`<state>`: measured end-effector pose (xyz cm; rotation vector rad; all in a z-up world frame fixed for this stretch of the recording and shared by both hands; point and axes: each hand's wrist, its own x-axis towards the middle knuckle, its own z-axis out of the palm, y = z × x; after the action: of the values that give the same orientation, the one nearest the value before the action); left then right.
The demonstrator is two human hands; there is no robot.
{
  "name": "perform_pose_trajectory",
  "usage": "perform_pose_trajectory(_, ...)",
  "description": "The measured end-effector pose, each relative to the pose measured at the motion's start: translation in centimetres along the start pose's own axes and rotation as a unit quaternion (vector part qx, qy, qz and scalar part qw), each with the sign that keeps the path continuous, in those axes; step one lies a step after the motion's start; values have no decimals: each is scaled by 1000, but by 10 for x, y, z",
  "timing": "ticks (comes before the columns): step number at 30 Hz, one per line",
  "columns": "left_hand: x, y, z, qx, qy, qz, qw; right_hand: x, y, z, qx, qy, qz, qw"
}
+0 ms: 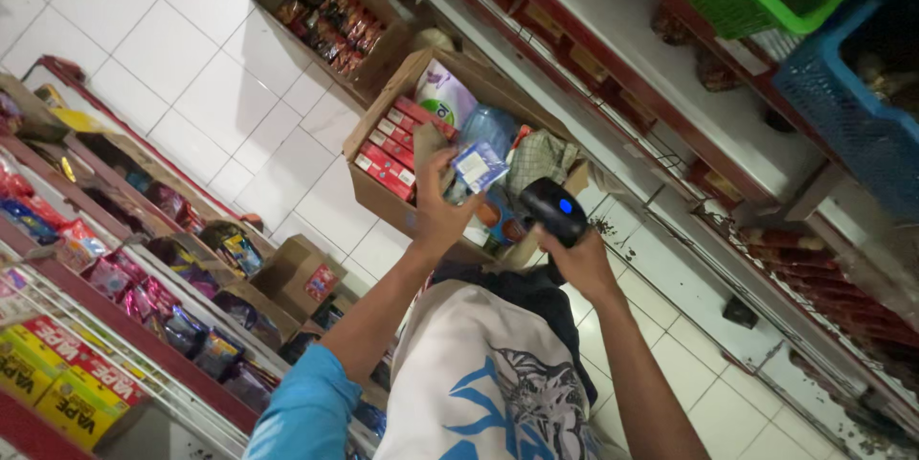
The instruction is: The person scans product barcodes with a handheld scanner and places items onto store shelves. They handle boxes of tea, detergent, and other packaged goods, moving them from a cardboard box to the shelves. The person also wipes the shelf edges with a cloth and spray bottle.
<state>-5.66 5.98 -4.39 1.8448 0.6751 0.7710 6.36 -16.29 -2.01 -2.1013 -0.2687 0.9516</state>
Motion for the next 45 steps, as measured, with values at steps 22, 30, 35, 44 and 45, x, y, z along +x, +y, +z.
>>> perform_pose_trajectory(22, -33, -9, 30, -251, -43, -187, 949, 129, 85, 43, -202, 83, -153, 964)
perform_pose_trajectory(30, -8, 23, 59, -262, -85, -272, 922, 52, 40, -14, 293, 6, -25, 956)
perform_pose_trajectory(35, -6, 50, 101, -344, -124, -224, 903, -13, 20, -49, 350, 70, -42, 933)
perform_pose_trajectory(44, 0, 153, 164, -160, -318, 130, 925, -96, 46, -127, 300, 396, -139, 856)
perform_pose_trajectory(45, 1, 166, 171, -99, -319, 196, 922, -105, 50, -138, 300, 420, -139, 845)
